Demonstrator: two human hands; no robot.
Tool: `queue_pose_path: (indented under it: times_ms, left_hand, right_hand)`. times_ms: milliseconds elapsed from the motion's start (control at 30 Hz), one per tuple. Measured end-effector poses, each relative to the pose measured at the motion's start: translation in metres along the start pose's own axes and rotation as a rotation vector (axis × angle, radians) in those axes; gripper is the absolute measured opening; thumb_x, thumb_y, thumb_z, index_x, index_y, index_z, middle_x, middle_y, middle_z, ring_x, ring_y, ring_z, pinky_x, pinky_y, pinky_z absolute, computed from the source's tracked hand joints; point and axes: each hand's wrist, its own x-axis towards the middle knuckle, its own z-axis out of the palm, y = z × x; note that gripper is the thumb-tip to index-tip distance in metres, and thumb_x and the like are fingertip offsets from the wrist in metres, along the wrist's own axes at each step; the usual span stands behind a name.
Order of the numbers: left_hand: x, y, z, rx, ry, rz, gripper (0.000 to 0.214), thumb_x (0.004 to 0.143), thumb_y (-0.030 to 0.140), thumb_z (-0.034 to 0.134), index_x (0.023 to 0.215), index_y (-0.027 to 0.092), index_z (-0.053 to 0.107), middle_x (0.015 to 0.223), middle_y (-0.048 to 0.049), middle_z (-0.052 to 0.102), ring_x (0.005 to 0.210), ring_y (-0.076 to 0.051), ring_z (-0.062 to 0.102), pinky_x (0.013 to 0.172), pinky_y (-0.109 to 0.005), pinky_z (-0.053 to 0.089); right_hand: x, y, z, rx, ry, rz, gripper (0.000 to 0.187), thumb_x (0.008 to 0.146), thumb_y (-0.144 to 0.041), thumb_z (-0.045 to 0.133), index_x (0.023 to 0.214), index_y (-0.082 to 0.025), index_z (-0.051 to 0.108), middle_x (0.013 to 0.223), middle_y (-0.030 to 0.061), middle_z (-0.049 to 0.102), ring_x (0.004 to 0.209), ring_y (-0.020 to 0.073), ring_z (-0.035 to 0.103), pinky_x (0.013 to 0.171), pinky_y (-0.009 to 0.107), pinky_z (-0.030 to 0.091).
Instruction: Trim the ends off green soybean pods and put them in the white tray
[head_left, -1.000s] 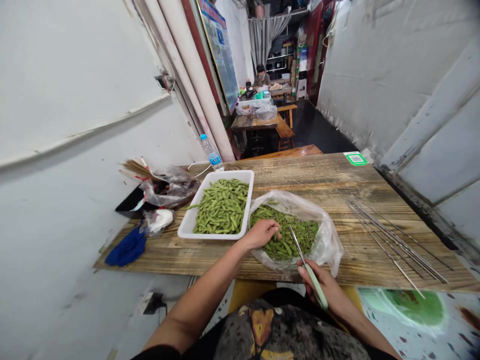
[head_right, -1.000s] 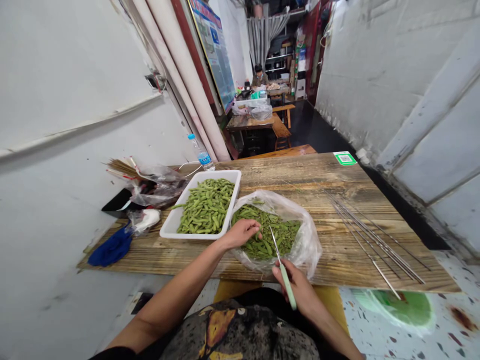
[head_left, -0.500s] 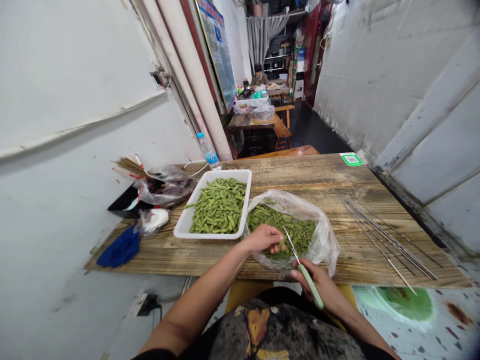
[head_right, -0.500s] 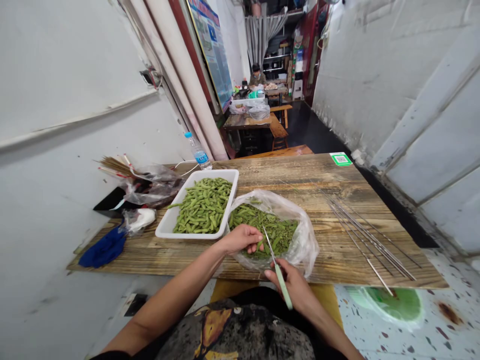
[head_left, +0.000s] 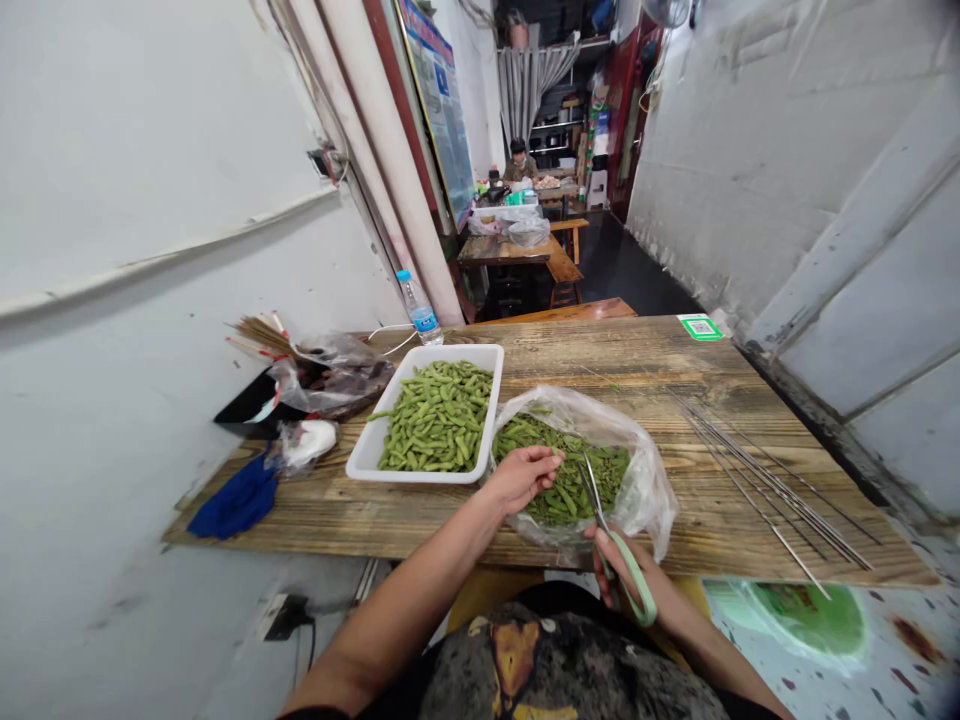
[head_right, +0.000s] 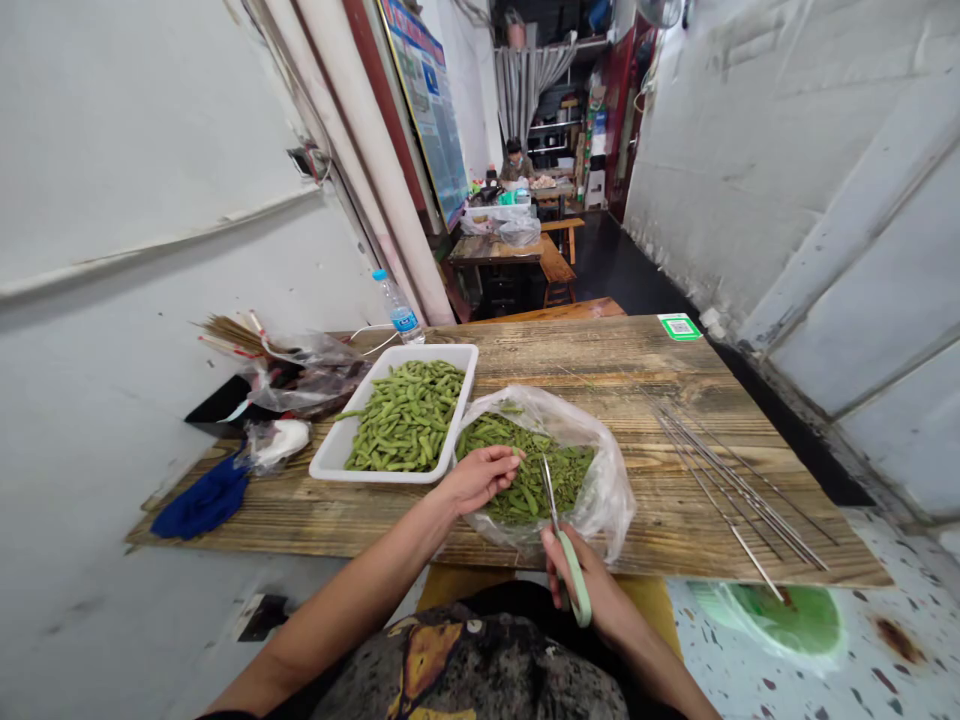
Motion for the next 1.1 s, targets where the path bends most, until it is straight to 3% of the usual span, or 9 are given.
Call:
queue_pose_path:
  times_ms: [133, 267, 567, 733, 900, 1100]
  left_hand:
    - [-0.001, -0.008, 0.005, -0.018, 0.032, 0.015, 0.021, 0.064, 0.015, 0.076, 0.077, 0.009, 0.060, 0.061, -0.0021, 0.063, 0.055, -0.007, 0.059, 0.056, -0.017, 0.048]
    - [-0.007, -0.013, 0.014, 0.040, 0.064, 0.018, 0.023, 0.061, 0.014, 0.077, 0.072, 0.009, 0.058, 0.060, -0.0038, 0.065, 0.054, -0.010, 0.062, 0.057, -0.021, 0.050]
    - [-0.011, -0.017, 0.019, 0.038, 0.095, -0.012, 0.018, 0.063, 0.011, 0.076, 0.067, 0.008, 0.058, 0.058, -0.0046, 0.066, 0.052, -0.010, 0.062, 0.056, -0.021, 0.051]
    - [-0.012, -0.001, 0.008, -0.011, 0.098, -0.056, 0.014, 0.068, 0.007, 0.072, 0.068, 0.007, 0.058, 0.063, -0.0061, 0.066, 0.059, -0.010, 0.065, 0.060, -0.019, 0.052]
    - [-0.011, 0.025, -0.007, 0.108, -0.004, -0.052, 0.012, 0.069, 0.008, 0.071, 0.074, 0.007, 0.059, 0.061, -0.0062, 0.065, 0.055, -0.008, 0.061, 0.055, -0.017, 0.048]
    - [-0.006, 0.030, -0.011, 0.084, 0.037, 0.009, 0.020, 0.063, 0.011, 0.075, 0.076, 0.008, 0.061, 0.059, 0.0006, 0.060, 0.052, -0.005, 0.056, 0.052, -0.015, 0.044]
  right_hand:
    - [-0.005, -0.015, 0.004, 0.043, -0.061, 0.006, 0.041, 0.083, -0.061, 0.047, 0.074, -0.021, 0.048, 0.063, -0.0035, 0.049, 0.050, 0.0102, 0.047, 0.047, 0.023, 0.043]
    - [-0.007, -0.026, 0.006, 0.091, -0.055, 0.024, 0.040, 0.082, -0.060, 0.049, 0.072, -0.021, 0.047, 0.062, -0.0041, 0.049, 0.049, 0.0092, 0.045, 0.046, 0.022, 0.040]
    - [0.002, -0.008, 0.008, 0.093, -0.039, 0.054, 0.038, 0.080, -0.058, 0.053, 0.075, -0.022, 0.043, 0.051, -0.0097, 0.041, 0.037, 0.0062, 0.036, 0.034, 0.018, 0.031]
    - [0.004, -0.004, 0.009, 0.109, -0.050, 0.008, 0.035, 0.080, -0.055, 0.056, 0.087, -0.021, 0.048, 0.054, -0.0098, 0.041, 0.039, 0.0052, 0.036, 0.035, 0.016, 0.032]
    - [0.003, -0.007, 0.008, 0.113, -0.032, 0.047, 0.040, 0.075, -0.058, 0.060, 0.086, -0.021, 0.050, 0.055, -0.0097, 0.040, 0.038, 0.0046, 0.032, 0.031, 0.016, 0.029]
    - [0.000, -0.009, 0.004, 0.125, -0.014, 0.025, 0.042, 0.081, -0.061, 0.051, 0.097, -0.021, 0.050, 0.066, -0.0047, 0.050, 0.052, 0.0095, 0.049, 0.047, 0.022, 0.044]
